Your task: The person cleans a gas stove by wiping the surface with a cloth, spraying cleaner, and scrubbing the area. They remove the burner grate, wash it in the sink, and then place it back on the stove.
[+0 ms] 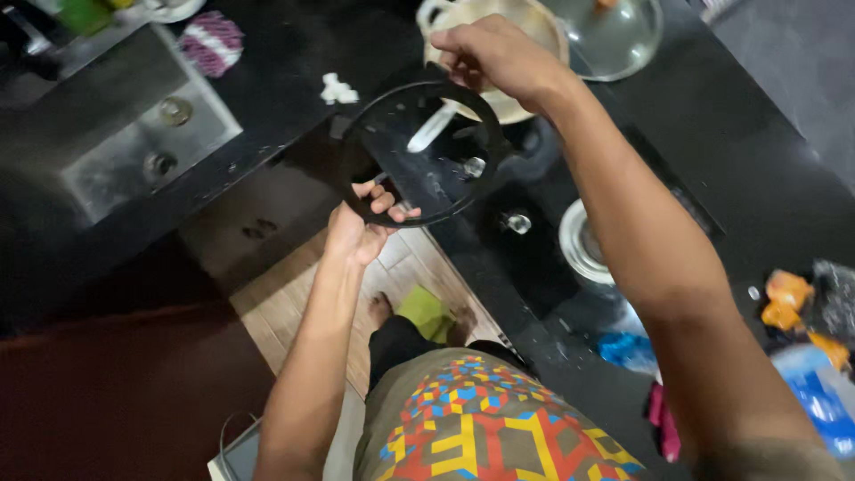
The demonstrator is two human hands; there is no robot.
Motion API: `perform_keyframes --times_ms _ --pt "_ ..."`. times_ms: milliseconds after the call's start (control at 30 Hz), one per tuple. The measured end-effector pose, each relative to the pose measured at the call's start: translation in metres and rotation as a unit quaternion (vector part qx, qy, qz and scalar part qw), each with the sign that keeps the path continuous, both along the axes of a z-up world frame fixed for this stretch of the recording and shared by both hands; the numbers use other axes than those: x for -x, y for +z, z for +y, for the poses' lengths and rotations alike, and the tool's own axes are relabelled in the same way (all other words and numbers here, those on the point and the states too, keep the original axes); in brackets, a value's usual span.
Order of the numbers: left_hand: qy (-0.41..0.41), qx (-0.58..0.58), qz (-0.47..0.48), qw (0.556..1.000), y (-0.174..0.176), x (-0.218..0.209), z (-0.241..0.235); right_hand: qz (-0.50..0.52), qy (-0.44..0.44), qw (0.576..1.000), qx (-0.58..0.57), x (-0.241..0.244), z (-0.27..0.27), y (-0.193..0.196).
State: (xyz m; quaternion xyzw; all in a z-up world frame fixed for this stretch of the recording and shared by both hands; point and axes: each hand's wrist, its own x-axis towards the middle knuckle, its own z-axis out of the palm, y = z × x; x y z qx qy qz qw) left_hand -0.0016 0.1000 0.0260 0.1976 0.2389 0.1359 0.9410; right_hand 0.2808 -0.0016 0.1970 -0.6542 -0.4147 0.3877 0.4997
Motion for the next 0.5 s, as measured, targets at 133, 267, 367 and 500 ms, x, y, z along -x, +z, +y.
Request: perform_keyframes --times_ms 133,267,367,500 --pt "0.075 0.052 -0.03 0.995 -0.016 0.055 0.06 -0.068 0.056 0.996 -0.029 0.041 0.072 0.01" --pt "0.139 0.063 -0.047 0.987 -0.018 0.117 0.134 -0.037 0.041 0.996 -0.063 0.084 0.126 0.008" --pt "0.215 -0.076 0.0 0.974 -0.005 0.161 0.189 0.018 0.024 0.998 -0.049 0.11 0.159 -0.014" --pt "0.31 -0.343 0.071 0.884 0.039 0.219 0.25 0.073 -0.003 0.997 -0.002 0.159 0.207 -0.058"
